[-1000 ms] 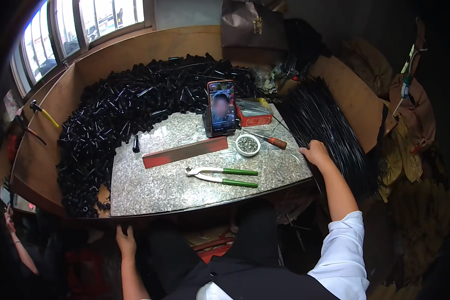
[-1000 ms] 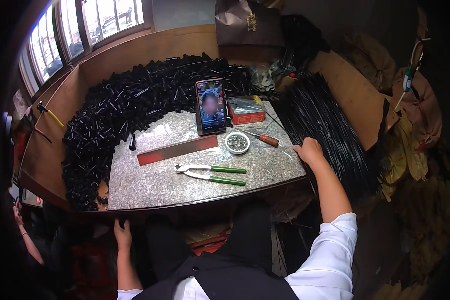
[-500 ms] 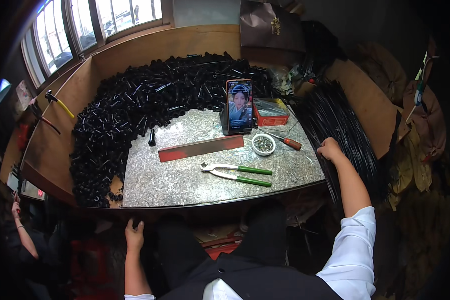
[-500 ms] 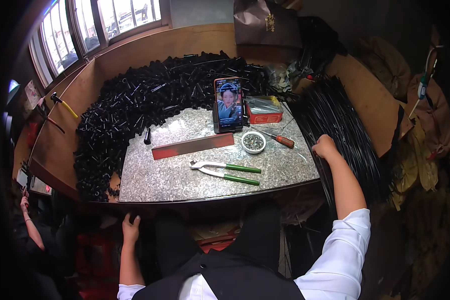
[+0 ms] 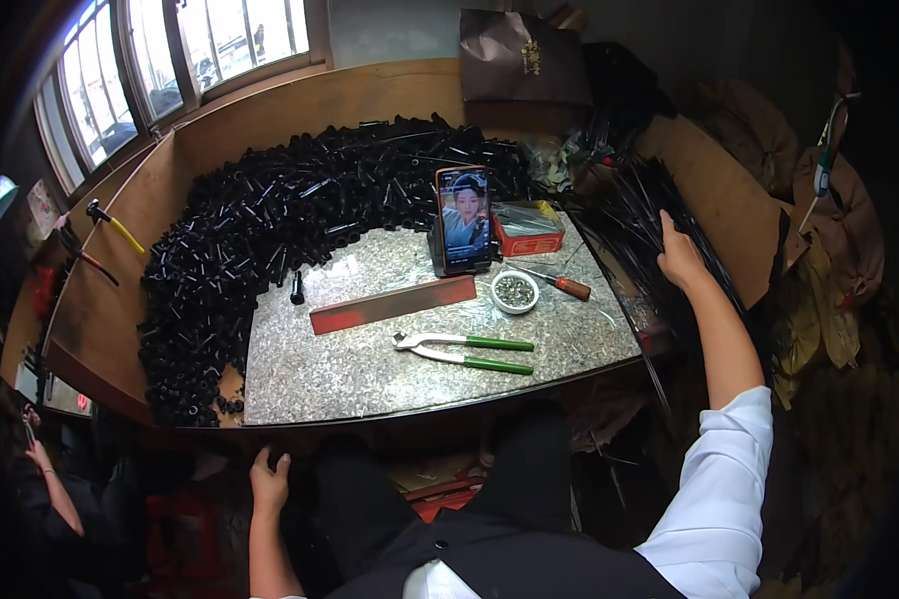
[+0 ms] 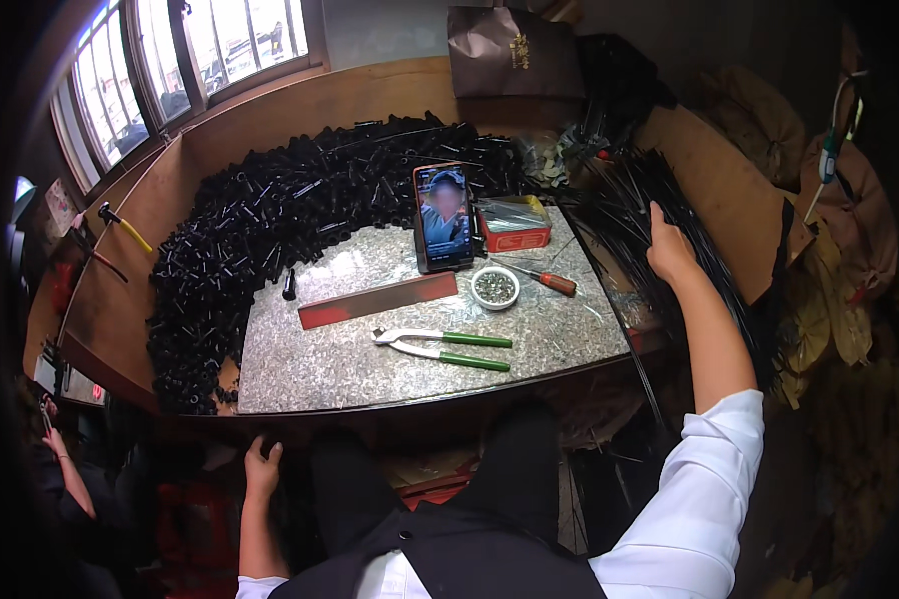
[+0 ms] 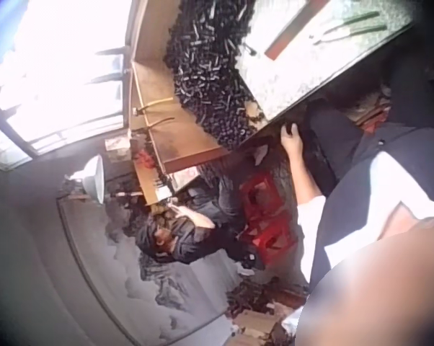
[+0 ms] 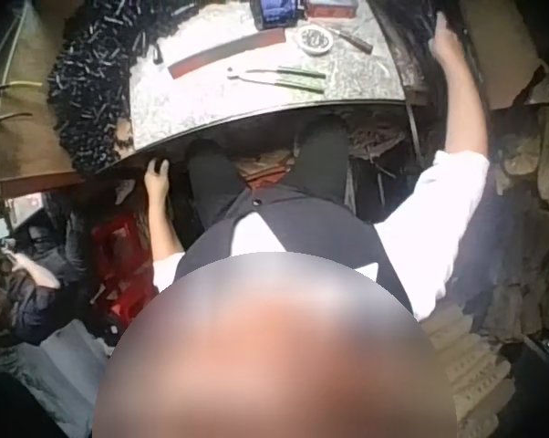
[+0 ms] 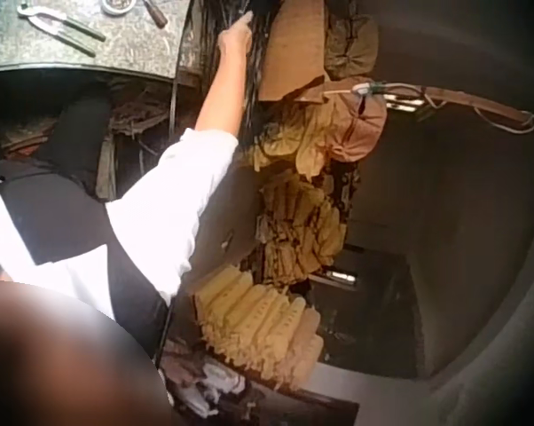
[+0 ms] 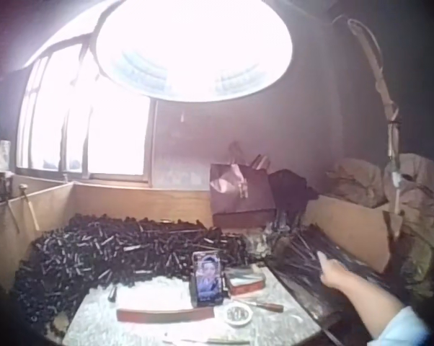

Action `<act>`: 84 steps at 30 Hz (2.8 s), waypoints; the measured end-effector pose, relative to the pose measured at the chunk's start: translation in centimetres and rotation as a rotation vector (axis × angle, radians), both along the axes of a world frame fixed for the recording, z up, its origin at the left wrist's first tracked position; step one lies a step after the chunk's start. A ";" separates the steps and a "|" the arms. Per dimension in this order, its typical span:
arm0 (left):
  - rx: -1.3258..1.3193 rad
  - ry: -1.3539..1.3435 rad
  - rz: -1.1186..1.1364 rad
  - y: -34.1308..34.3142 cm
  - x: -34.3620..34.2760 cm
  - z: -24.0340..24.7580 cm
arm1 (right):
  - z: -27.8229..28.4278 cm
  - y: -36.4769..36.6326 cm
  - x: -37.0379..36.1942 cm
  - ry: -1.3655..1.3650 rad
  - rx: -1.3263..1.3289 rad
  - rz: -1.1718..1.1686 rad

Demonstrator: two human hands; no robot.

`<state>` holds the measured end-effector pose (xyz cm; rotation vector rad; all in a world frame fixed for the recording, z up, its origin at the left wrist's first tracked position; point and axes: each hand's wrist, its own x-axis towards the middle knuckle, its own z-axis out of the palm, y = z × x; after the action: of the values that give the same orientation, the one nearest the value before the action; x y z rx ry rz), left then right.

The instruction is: Manually assembling wire connectors by inserting metal or plastic pins into a housing and securing them with pliers.

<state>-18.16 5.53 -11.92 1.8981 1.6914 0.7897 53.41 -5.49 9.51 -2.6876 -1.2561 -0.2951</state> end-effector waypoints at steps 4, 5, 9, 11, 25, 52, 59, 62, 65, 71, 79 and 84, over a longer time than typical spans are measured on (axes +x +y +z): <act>-0.034 -0.016 -0.009 -0.1 0.7 1.4 | 1.9 1.3 2.5 -0.020 0.332 0.143; -0.002 -0.005 -0.019 -0.4 0.8 1.8 | 3.0 1.8 1.1 -0.019 0.332 0.147; 0.066 -0.046 -0.073 -0.7 2.1 3.5 | 6.7 2.6 -1.4 0.415 0.433 0.085; 0.190 0.010 -0.150 -1.2 3.5 5.8 | 7.7 2.6 -2.4 0.398 0.495 0.130; 0.371 -0.423 -0.686 -7.0 18.7 22.6 | 10.0 0.2 -23.8 0.891 0.666 0.674; -0.198 -1.706 -0.403 -4.3 23.2 22.5 | 6.8 6.5 -36.4 0.547 0.513 1.209; -0.120 -1.688 -0.413 -4.2 22.2 22.5 | 11.1 7.7 -34.5 0.374 0.755 1.188; -0.104 -1.691 -0.408 -3.6 21.4 22.7 | 13.9 7.9 -32.1 0.733 0.737 0.952; -0.093 -1.673 -0.387 -3.3 21.0 22.7 | 14.7 8.8 -28.6 0.804 0.800 0.902; -0.115 -1.634 -0.349 -3.0 20.8 23.1 | 11.8 8.4 -29.1 0.938 0.693 0.869; -0.040 -1.591 -0.368 -2.3 19.8 22.5 | 14.2 7.9 -27.6 1.111 0.863 0.842; -0.053 -1.619 -0.375 -2.3 20.4 22.6 | 12.5 8.0 -29.9 0.913 0.670 0.878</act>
<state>2.21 3.27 10.71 0.8041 0.3078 1.4402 23.53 2.47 22.01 -1.2433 -1.4533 0.4845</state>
